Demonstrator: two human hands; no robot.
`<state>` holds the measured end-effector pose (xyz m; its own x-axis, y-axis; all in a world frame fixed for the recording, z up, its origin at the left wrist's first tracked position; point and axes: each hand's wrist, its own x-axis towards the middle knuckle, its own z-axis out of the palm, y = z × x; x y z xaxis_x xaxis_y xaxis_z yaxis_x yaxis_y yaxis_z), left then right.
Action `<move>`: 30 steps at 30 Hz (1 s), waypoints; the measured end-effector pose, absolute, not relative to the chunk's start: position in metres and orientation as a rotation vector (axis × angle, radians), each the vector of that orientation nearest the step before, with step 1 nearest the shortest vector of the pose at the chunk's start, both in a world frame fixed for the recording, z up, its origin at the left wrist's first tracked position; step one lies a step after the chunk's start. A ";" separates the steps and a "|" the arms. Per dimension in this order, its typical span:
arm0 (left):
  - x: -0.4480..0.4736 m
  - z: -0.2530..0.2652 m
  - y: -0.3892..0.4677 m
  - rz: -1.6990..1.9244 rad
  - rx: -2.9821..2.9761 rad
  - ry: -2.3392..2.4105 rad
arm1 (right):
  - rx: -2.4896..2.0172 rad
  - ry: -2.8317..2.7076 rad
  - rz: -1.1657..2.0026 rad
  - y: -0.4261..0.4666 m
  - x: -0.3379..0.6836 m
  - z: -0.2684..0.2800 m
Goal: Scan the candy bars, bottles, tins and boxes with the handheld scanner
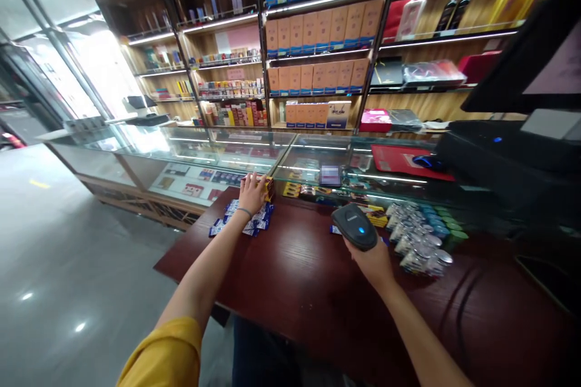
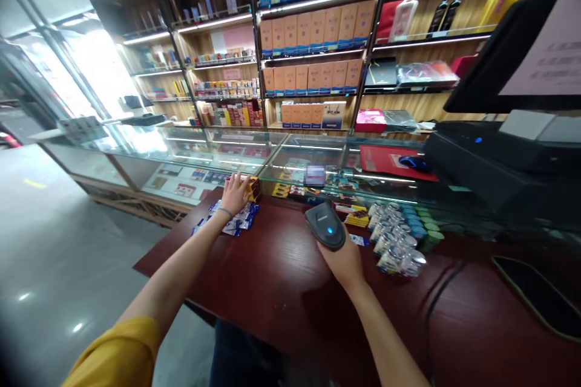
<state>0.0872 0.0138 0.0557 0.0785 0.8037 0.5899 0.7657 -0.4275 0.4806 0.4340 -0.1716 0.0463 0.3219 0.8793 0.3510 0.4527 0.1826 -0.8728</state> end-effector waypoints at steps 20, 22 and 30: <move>0.113 0.055 -0.010 1.672 2.008 1.707 | -1.564 -1.668 0.149 -0.171 0.425 0.037; 0.137 0.056 -0.018 1.929 1.560 1.566 | -1.566 -1.665 0.056 -0.172 0.428 0.038; 0.241 0.040 -0.062 1.694 0.424 0.728 | -1.624 -1.677 -0.102 -0.180 0.441 0.046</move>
<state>0.2408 -0.0615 0.0401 -0.2496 0.9630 -0.1015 -0.7361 -0.1207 0.6660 0.4414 -0.1801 0.0461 0.1249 0.8132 0.5685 0.8761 0.1785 -0.4478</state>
